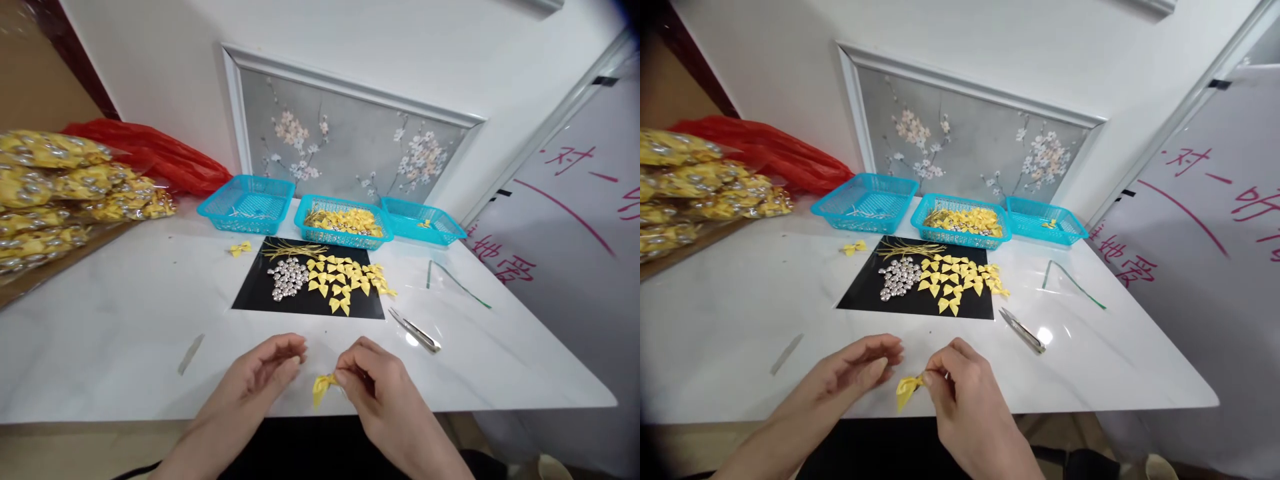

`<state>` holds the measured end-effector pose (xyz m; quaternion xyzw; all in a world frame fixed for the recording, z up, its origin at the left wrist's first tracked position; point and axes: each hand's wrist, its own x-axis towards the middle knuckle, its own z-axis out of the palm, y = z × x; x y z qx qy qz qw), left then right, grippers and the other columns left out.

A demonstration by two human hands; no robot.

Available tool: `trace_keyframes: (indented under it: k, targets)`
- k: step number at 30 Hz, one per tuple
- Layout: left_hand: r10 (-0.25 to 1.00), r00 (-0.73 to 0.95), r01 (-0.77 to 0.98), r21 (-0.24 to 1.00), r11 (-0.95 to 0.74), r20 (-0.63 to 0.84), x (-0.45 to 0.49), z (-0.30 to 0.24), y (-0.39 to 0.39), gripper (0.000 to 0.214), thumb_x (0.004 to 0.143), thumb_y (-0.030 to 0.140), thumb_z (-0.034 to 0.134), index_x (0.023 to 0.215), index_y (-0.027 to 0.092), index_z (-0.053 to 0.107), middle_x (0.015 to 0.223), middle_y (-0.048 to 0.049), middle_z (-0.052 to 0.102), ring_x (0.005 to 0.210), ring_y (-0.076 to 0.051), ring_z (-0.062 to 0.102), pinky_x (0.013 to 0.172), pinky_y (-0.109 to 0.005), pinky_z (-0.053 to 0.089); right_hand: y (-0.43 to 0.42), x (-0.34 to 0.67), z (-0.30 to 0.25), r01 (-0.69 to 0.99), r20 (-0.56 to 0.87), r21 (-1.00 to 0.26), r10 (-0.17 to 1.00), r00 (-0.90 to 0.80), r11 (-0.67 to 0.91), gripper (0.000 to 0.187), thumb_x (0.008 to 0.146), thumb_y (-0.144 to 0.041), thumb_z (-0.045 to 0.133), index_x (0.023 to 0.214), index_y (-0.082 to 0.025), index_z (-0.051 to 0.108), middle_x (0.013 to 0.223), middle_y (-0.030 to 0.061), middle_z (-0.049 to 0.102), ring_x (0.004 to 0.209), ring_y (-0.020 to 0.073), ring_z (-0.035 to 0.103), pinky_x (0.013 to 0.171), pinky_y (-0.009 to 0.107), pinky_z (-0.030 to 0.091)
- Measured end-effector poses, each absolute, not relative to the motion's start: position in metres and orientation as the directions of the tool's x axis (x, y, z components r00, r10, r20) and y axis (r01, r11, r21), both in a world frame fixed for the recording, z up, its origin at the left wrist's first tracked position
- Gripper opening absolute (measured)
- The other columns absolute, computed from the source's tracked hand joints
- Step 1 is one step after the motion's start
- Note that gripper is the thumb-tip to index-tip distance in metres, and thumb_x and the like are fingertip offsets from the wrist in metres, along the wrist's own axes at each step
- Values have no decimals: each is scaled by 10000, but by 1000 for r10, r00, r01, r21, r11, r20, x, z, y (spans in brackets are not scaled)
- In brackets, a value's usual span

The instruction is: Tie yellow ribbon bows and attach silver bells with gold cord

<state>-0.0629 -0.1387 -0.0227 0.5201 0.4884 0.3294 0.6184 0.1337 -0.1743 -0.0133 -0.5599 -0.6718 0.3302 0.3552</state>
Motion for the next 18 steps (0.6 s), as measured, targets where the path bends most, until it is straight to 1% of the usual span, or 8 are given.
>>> trace_keyframes:
  k: [2,5,8,10,12,15,18]
  targets:
    - [951,239,244,960,137,-197,-66,-24,-130,370,814,487,597,1078,228,610,1148,-72,662,1106,-258,592,977,-351,427,-171,132,-17,576,81,-809,993,-92,119,165,865,-119,507,731,-196,567,769,-1,561,657,133,532,575,239,383]
    - [993,92,463,886,20,-70,-71,-25,-117,376,824,479,546,1077,209,610,1120,-95,678,1026,-266,625,892,-368,471,-162,128,-24,637,52,-768,997,-52,74,183,853,-113,501,704,-193,571,753,13,566,624,147,537,549,247,390]
    - [998,-19,583,811,-38,60,-74,-23,-107,349,832,424,503,1079,206,618,1090,-90,699,944,-251,655,790,-343,506,-151,125,-32,695,42,-717,999,-33,53,206,854,-109,477,691,-186,574,749,32,568,607,162,549,561,267,412]
    - [990,-41,634,769,-79,136,-74,-20,-101,335,836,396,484,1071,206,627,1077,-82,709,915,-239,666,755,-324,514,-146,124,-36,716,50,-695,998,-40,63,214,857,-108,460,698,-182,584,755,43,576,618,173,566,583,280,429]
    - [980,-32,673,729,-126,199,-73,-17,-95,320,846,375,468,1059,203,634,1068,-75,717,910,-229,671,757,-312,518,-144,124,-39,711,68,-698,996,-50,83,215,865,-124,453,730,-183,610,769,48,586,632,180,579,591,283,441]
    - [961,-17,742,647,-174,278,-72,-13,-85,304,863,333,441,1055,200,635,1046,-67,727,887,-218,682,759,-308,522,-142,127,-40,679,90,-725,993,-71,114,203,876,-173,467,780,-194,645,794,46,594,628,172,582,569,267,446]
    - [943,-15,816,549,-180,333,-72,-9,-72,319,869,292,420,1064,165,638,1019,-93,735,860,-236,691,763,-337,523,-141,134,-42,621,113,-773,991,-71,132,195,888,-222,476,894,-195,670,828,45,598,604,152,574,560,251,456]
